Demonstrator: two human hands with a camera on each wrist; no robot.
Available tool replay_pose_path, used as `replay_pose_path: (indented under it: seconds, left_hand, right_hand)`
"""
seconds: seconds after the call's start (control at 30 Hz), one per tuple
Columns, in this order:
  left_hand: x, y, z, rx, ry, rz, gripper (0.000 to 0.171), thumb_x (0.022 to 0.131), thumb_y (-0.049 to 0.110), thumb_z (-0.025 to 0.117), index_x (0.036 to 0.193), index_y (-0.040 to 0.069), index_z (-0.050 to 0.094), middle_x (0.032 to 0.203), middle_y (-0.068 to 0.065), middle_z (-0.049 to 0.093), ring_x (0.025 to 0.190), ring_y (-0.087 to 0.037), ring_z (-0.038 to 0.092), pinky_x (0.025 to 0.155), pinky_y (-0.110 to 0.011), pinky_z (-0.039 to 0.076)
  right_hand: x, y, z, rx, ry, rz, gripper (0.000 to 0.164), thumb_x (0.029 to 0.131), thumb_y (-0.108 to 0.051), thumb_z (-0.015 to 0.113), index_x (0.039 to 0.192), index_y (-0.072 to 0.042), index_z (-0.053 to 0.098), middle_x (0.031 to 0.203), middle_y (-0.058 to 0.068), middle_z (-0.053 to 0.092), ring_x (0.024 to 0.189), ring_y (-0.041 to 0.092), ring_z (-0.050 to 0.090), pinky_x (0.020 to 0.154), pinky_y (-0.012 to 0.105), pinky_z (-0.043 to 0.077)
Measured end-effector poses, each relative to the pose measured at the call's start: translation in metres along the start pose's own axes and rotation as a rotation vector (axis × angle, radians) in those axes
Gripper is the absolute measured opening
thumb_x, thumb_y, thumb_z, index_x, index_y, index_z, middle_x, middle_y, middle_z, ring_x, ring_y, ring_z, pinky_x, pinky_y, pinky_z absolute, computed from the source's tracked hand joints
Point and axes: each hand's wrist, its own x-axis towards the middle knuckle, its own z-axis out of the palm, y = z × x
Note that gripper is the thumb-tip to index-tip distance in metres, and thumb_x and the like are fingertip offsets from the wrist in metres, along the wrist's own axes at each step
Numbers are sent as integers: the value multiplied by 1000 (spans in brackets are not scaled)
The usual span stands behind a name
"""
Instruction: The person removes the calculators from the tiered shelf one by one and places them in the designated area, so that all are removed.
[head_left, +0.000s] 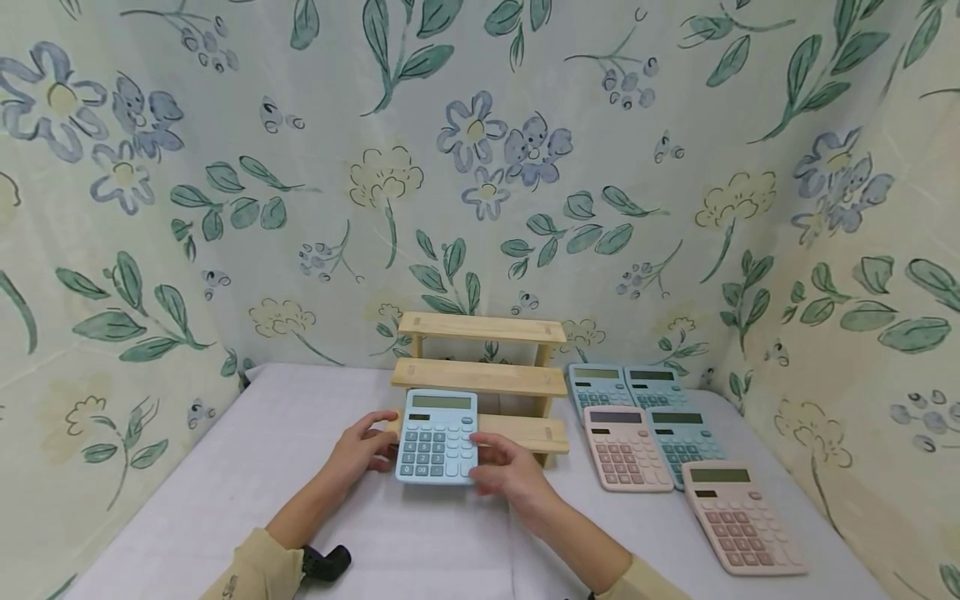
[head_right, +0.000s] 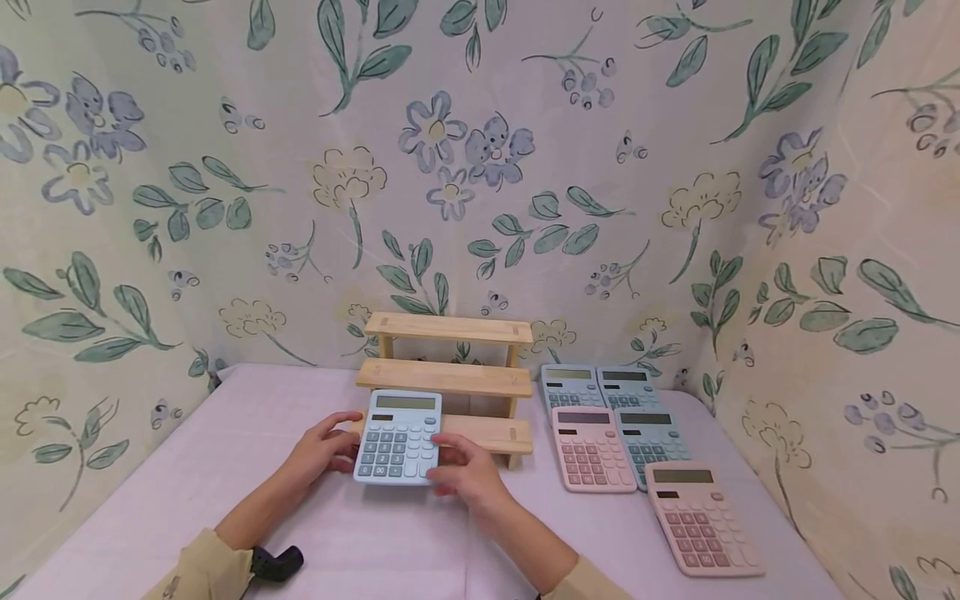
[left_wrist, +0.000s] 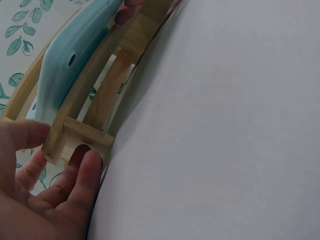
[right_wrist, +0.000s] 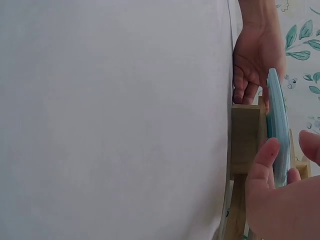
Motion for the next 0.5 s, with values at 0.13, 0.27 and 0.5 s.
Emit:
replay_pose_path:
  seconds: [0.13, 0.27, 0.5]
  left_hand:
    - [0, 0, 0, -1, 2, -2, 42, 97, 20, 61, 138, 14, 56, 103, -11, 73, 81, -22, 67, 70, -33, 58]
    - [0, 0, 0, -1, 5, -3, 42, 96, 20, 61, 138, 14, 56, 103, -10, 73, 81, -21, 67, 69, -33, 58]
    - [0, 1, 0, 1, 4, -1, 42, 97, 20, 61, 138, 14, 56, 103, -10, 73, 82, -21, 67, 70, -33, 58]
  right_hand:
    - [2, 2, 1, -10, -10, 18, 59, 81, -2, 75, 137, -10, 58, 125, 13, 65, 95, 19, 66, 78, 33, 58]
    - [3, 2, 2, -14, -9, 21, 59, 81, -2, 75, 137, -10, 58, 124, 13, 65, 95, 19, 66, 78, 33, 58]
    - [3, 1, 3, -21, -4, 30, 56, 84, -2, 74, 137, -10, 58, 121, 12, 67, 93, 19, 67, 77, 32, 58]
